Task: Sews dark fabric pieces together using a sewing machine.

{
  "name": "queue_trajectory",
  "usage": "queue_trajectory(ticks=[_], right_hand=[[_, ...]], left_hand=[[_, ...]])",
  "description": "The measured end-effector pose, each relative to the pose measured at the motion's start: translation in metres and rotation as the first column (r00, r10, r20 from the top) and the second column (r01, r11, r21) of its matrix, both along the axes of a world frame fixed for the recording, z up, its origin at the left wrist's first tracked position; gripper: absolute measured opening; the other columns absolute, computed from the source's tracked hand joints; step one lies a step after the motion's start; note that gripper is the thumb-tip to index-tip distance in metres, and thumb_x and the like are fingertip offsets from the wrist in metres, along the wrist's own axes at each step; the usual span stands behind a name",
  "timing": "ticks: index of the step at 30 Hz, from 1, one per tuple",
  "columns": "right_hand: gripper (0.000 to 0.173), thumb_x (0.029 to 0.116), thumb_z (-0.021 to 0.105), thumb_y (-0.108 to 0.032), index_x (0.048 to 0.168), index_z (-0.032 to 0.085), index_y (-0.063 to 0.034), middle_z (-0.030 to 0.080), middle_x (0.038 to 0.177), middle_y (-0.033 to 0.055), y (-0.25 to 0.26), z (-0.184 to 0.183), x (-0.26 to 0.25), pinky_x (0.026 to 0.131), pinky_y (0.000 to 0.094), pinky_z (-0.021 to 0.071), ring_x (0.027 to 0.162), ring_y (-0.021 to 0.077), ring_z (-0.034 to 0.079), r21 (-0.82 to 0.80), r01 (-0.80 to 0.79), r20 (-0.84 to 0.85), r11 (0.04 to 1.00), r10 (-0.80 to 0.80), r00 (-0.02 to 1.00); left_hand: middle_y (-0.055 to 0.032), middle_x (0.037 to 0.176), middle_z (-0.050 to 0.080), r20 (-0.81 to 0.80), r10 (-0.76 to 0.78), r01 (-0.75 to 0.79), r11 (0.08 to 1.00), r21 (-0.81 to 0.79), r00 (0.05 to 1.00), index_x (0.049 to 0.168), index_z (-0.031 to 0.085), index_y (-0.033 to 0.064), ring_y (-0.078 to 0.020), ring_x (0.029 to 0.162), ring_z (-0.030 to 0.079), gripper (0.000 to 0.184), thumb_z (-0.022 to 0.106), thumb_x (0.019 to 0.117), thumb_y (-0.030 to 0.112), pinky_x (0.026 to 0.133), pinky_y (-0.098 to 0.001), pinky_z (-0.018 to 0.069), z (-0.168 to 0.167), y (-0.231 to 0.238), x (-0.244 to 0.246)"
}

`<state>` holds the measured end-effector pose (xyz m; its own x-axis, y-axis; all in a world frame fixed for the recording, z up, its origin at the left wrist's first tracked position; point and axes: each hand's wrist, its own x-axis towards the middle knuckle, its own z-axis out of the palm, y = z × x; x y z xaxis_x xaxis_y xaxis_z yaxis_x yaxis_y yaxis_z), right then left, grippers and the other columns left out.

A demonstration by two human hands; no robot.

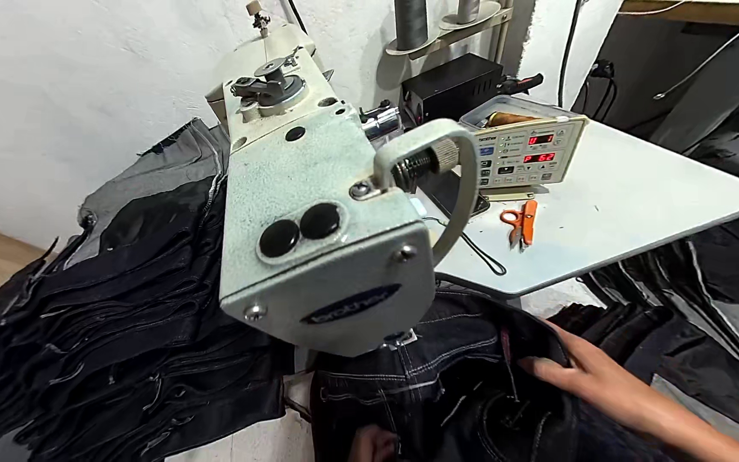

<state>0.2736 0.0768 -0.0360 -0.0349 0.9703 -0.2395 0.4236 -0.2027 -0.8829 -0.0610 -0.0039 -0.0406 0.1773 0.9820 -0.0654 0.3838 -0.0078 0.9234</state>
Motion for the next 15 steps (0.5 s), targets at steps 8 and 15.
queue_trajectory(ticks=[8, 15], right_hand=[[0.056, 0.085, 0.071, -0.04, 0.127, 0.062, -0.004, 0.072, 0.108, 0.0072, 0.02, -0.018, 0.008, 0.093, 0.0415, 0.0547, 0.102, 0.0135, 0.069, 0.175, -0.145, 0.007, 0.974, 0.146, 0.989], [0.043, 0.0795, 0.077, -0.03, 0.119, 0.068, -0.0152, 0.074, 0.1, -0.0058, 0.046, 0.03, -0.011, 0.084, 0.0291, 0.0598, 0.093, 0.0044, 0.07, 0.145, -0.106, -0.179, 0.984, 0.131, 0.975]], left_hand=[[-0.016, 0.115, 0.064, 0.382, 0.406, -0.471, 0.877, 0.092, 0.83, 0.132, 0.033, -0.0245, 0.0022, 0.106, 0.063, 0.063, 0.066, 0.0919, 0.012, 0.098, -0.0191, 0.0512, 0.014, 0.039, 0.075], [-0.0139, 0.112, 0.068, 0.386, 0.605, -0.592, 0.788, -0.168, 0.696, 0.131, 0.05, -0.0095, -0.0125, 0.1, 0.069, 0.042, 0.059, 0.0909, 0.001, 0.09, -0.0312, 0.0588, 0.057, 0.078, 0.031]])
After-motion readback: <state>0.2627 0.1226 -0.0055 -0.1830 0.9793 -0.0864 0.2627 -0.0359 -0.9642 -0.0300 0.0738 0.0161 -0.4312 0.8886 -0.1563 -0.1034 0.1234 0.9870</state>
